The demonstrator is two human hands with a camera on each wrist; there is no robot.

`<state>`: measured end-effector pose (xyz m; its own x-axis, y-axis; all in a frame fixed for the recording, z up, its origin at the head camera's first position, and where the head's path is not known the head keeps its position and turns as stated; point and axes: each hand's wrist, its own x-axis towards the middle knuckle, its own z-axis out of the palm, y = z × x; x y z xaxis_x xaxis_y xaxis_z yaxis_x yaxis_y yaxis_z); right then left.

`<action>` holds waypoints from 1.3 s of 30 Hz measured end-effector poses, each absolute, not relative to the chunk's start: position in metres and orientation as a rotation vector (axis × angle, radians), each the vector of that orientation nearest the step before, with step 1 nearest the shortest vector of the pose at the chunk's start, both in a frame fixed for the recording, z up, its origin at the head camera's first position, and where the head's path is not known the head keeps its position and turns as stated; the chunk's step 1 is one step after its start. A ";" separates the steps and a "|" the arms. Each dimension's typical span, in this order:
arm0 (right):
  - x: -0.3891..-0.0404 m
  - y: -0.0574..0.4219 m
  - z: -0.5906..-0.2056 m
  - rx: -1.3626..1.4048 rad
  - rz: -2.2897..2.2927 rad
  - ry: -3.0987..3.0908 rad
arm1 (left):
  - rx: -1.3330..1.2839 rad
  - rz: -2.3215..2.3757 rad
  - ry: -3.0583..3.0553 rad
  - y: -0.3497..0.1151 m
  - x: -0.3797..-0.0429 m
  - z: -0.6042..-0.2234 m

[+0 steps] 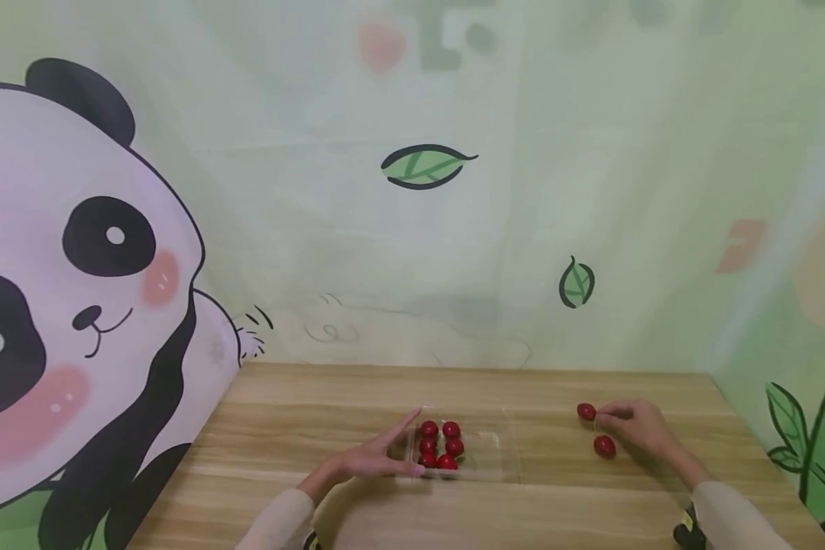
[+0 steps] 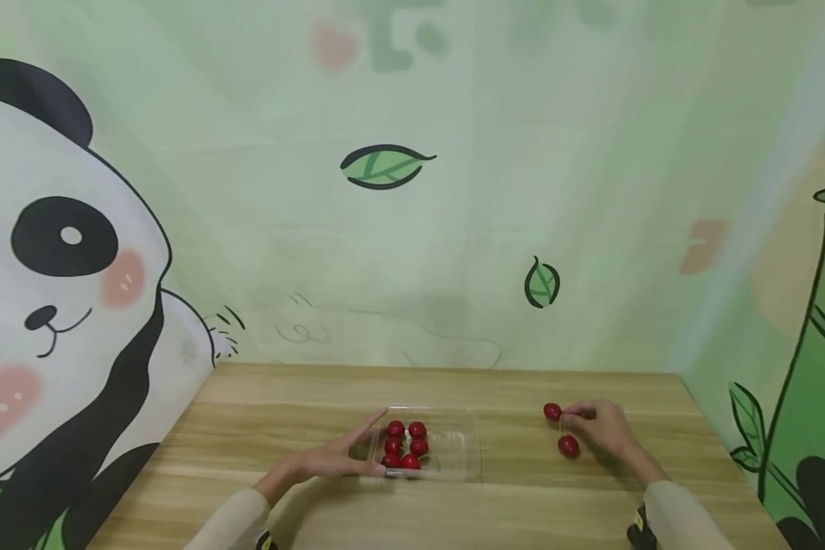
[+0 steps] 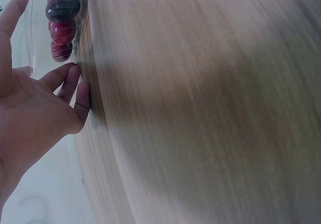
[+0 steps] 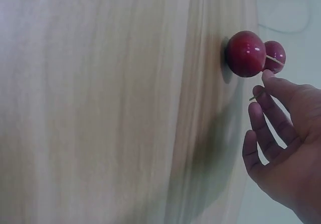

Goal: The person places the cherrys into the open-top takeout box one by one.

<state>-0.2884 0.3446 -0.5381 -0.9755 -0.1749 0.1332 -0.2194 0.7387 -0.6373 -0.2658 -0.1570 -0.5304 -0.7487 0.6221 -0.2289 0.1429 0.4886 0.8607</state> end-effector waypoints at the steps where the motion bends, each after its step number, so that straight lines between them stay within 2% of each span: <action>1: -0.289 0.344 -0.536 0.331 1.066 -2.865 | 0.630 1.213 2.216 -0.157 -0.267 -0.530; 11: -0.295 0.329 -0.512 0.380 0.952 -2.805 | 0.610 1.232 2.206 -0.159 -0.268 -0.526; 22: -0.290 0.289 -0.482 0.489 0.987 -2.717 | 0.612 1.237 2.199 -0.159 -0.267 -0.525; 39: -0.280 0.234 -0.490 0.733 1.131 -2.648 | 0.610 1.229 2.199 -0.158 -0.268 -0.531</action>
<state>-0.2802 0.2336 -0.4901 -0.8648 -0.3717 0.3376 -0.5009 0.5917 -0.6316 -0.2677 -0.1578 -0.5305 -0.7503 0.6176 -0.2360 0.1225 0.4807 0.8683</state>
